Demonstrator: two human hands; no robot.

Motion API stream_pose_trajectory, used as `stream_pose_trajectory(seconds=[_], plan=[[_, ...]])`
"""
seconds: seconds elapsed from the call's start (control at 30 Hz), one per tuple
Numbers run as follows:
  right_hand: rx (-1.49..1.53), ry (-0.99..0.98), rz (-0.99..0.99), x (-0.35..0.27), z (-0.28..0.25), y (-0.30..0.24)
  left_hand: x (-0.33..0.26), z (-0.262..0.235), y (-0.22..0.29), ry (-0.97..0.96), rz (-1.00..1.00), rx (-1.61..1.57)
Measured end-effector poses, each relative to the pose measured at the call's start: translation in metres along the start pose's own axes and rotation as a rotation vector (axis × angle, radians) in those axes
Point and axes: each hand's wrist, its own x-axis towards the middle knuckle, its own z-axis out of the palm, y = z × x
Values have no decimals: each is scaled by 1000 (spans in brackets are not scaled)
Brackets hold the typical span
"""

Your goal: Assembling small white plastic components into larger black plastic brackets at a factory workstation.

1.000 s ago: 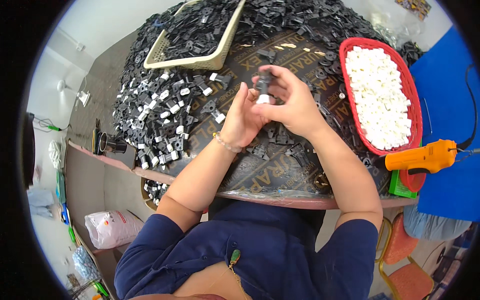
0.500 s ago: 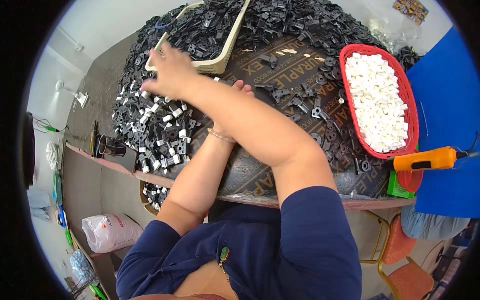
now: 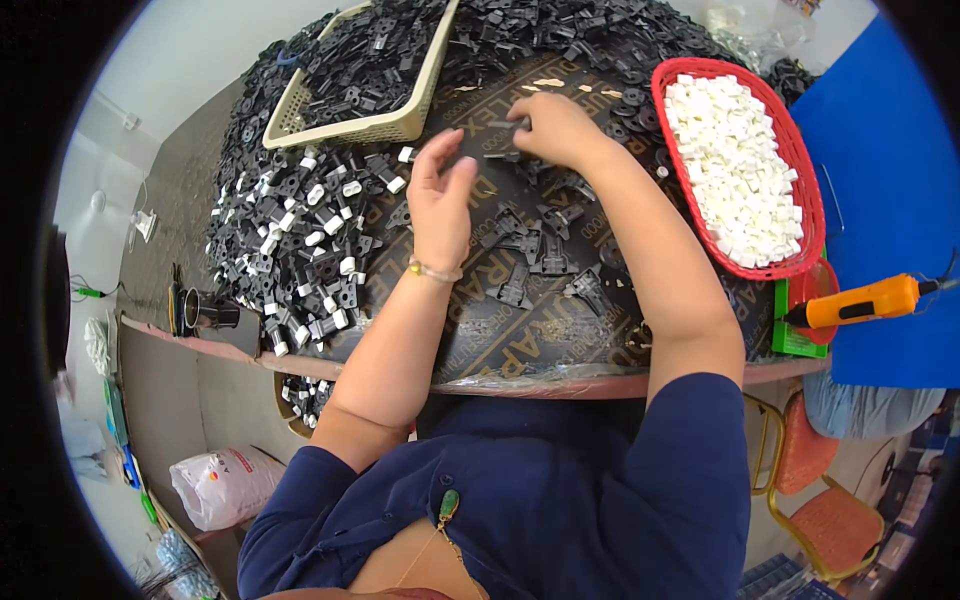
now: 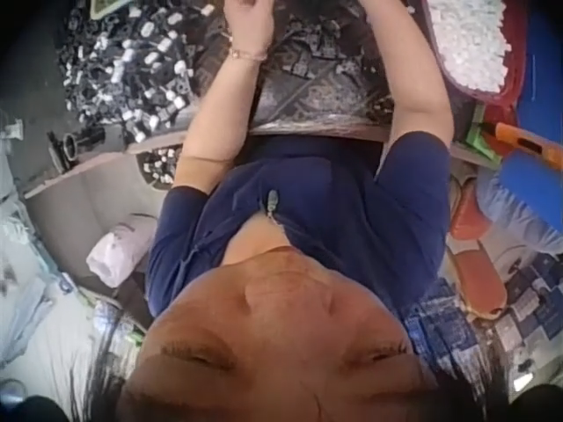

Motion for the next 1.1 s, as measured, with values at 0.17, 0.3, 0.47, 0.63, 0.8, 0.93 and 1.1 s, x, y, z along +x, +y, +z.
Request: stream_pose_trajectory(seconds=[0.17, 0.3, 0.47, 0.63, 0.8, 0.93, 1.1], plan=[[661, -35, 190, -86, -48, -43, -14, 9, 13, -425, 292, 669], [638, 45, 425, -134, -78, -30, -20, 17, 9, -308, -116, 164], [-275, -7, 473, -177, -60, -15, -18, 16, 14, -345, -528, -326], [-297, -188, 524, -179, -51, -14, -21, 18, 20, -366, -629, -332], [-205, -135, 355, -183, -39, 5, -17, 15, 18, -465, -775, -601], [-72, 1, 350, -172, -44, -8, -21, 15, 13, -489, -690, -474], [474, 300, 101, -156, -35, -37, -27, 20, 13, -508, -749, -498]])
